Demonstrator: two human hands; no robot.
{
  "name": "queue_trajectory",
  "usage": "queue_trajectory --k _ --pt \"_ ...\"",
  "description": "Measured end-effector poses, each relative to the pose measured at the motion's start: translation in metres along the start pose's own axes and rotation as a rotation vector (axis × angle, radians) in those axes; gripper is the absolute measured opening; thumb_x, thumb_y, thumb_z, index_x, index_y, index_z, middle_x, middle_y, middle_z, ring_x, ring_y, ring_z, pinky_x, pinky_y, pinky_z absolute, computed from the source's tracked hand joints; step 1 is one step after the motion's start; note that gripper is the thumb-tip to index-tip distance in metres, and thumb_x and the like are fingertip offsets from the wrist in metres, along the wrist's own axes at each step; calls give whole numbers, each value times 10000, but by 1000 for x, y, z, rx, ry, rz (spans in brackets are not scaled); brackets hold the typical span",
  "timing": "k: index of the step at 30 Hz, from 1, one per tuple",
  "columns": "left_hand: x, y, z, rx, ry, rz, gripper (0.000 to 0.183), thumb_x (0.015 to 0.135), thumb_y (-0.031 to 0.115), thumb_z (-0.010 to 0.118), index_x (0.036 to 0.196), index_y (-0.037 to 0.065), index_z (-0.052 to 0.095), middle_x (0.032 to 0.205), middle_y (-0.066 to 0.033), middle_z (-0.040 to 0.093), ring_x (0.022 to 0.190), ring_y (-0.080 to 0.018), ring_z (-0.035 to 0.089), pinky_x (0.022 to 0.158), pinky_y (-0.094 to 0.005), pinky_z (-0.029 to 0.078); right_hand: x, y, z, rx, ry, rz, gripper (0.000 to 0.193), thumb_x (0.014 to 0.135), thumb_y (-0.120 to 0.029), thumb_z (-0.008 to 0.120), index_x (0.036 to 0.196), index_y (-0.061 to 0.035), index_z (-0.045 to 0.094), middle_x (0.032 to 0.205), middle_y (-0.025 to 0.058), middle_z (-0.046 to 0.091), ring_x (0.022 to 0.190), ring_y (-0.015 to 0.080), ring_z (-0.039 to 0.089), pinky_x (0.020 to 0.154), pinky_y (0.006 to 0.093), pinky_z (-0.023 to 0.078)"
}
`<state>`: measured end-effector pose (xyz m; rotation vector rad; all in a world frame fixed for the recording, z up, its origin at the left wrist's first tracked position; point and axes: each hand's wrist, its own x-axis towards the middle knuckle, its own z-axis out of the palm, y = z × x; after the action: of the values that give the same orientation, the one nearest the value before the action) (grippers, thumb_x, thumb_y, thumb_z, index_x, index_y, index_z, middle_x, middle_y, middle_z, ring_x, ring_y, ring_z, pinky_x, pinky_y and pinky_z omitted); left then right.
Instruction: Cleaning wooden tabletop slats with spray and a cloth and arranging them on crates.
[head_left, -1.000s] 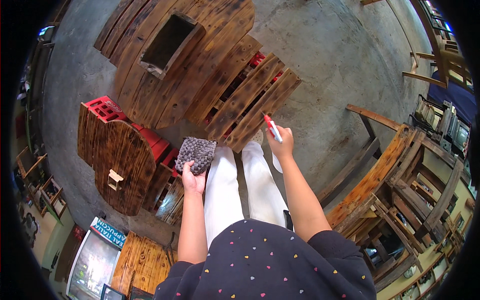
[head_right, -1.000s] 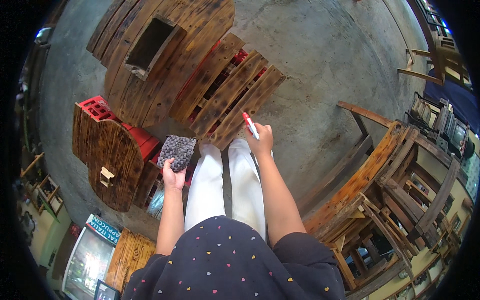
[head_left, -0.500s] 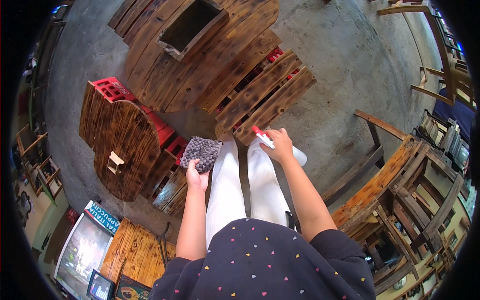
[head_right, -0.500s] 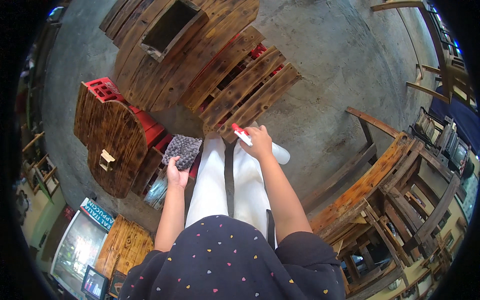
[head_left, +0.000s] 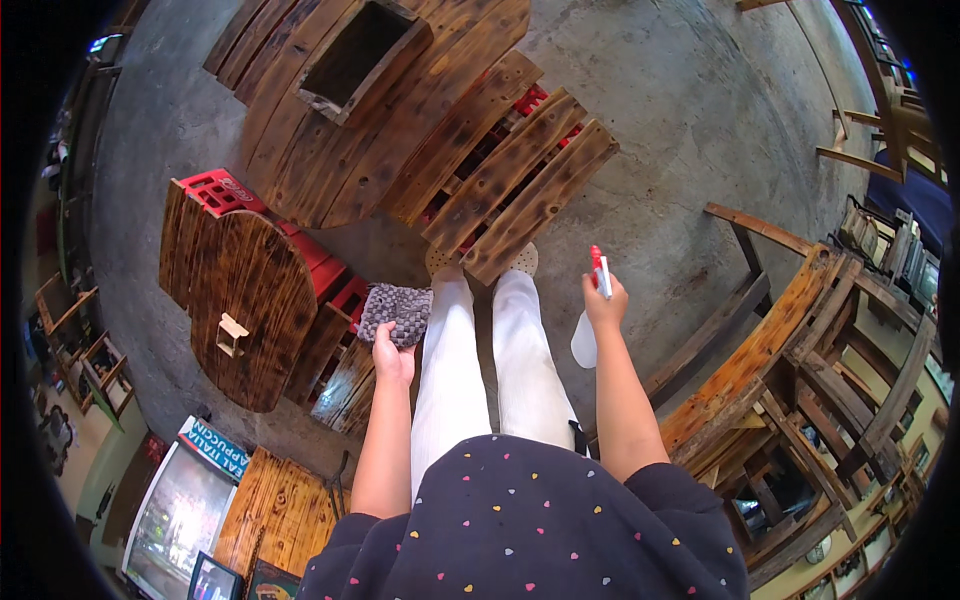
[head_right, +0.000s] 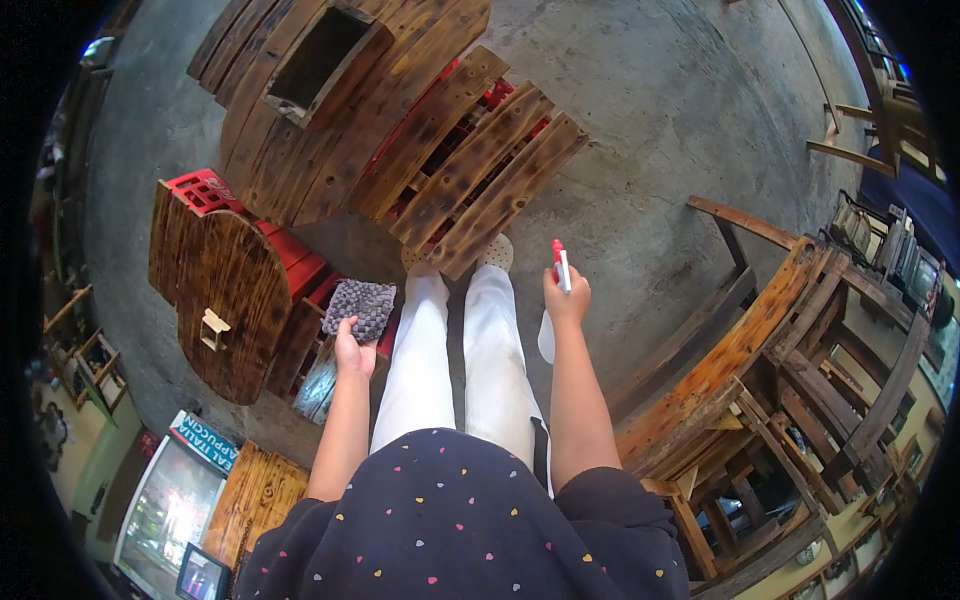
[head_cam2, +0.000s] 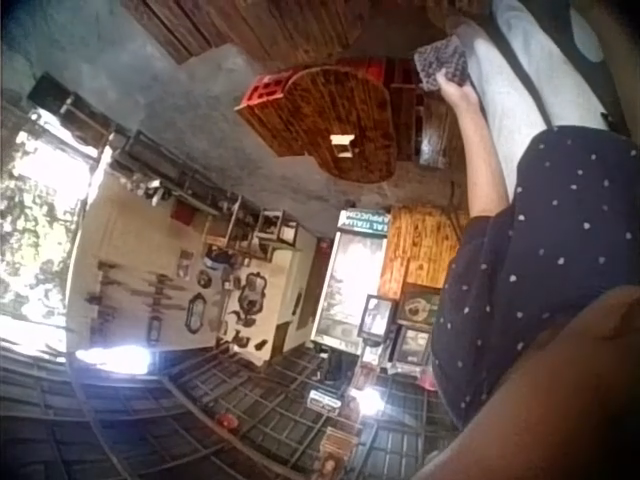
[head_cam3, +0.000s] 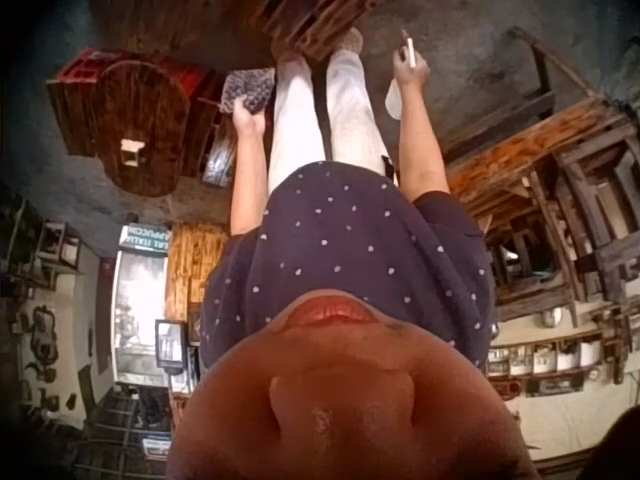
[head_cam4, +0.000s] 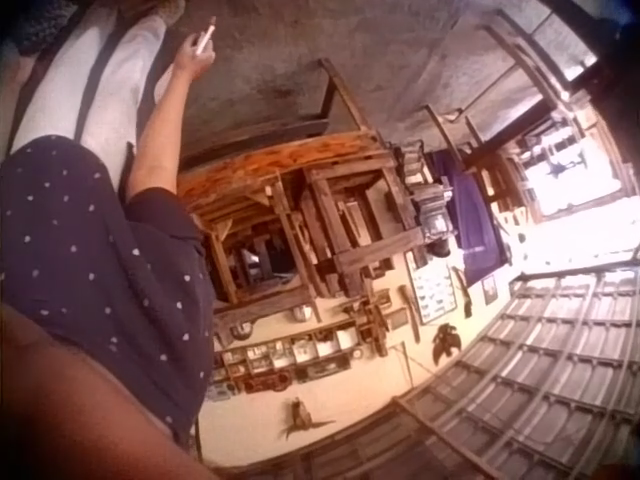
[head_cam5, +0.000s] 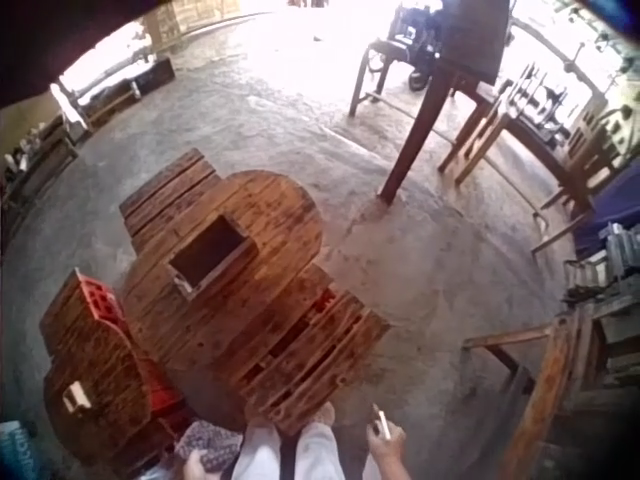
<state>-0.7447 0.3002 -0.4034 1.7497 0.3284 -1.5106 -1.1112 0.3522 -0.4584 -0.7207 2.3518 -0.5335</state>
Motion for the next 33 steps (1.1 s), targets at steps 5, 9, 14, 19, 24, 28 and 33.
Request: queue_trajectory --k 5,9,14,19,24,28,33 --pt "1 -8 4 9 -14 19 348 898 155 547 1188 -38 536 1160 -145 632 1042 -278 644 903 -427 555 -18 12 -14 -403 -302 -98 203 751 -303 764 853 -133 719 776 107 674 816 310 598 743 404 503" --pt "6 -17 4 14 1 19 350 920 177 539 1202 -29 531 1172 -143 629 1042 -276 644 892 -425 558 -24 5 -20 -257 -336 -381 152 755 -263 755 785 -120 713 764 99 675 747 315 600 706 421 507" --pt "8 -23 1 5 -34 42 378 977 253 507 1245 -14 523 1212 -138 622 1074 -270 637 920 -424 543 -10 1 -17 -268 -45 -166 197 754 -230 783 853 -81 701 790 123 671 702 321 592 676 427 501" --pt "6 -24 3 0 -46 38 440 999 313 503 1317 9 500 1267 -129 607 1131 -270 615 982 -429 509 -4 -15 -12 58 -55 -361 117 775 -222 755 760 -116 708 695 70 647 714 280 579 651 396 492" --pt "3 -25 5 17 -26 58 477 1007 354 493 1346 19 484 1311 -123 584 1177 -274 592 1011 -438 490 -13 -37 -7 -267 -372 -482 101 734 -217 742 719 -130 693 721 59 666 719 282 577 653 402 503" --pt "4 -24 6 35 -12 74 511 1016 383 479 1387 32 459 1348 -118 561 1206 -269 573 1033 -426 470 -7 -31 -9 -290 -260 -490 113 718 -217 743 702 -130 673 731 76 665 709 308 577 641 425 501" --pt "22 -18 24 337 -15 426 551 1038 360 452 1465 21 377 1432 -139 489 1293 -277 498 1094 -387 399 3 -5 -16 -107 108 -206 128 776 -183 717 732 -87 644 678 125 599 695 343 569 626 452 462"
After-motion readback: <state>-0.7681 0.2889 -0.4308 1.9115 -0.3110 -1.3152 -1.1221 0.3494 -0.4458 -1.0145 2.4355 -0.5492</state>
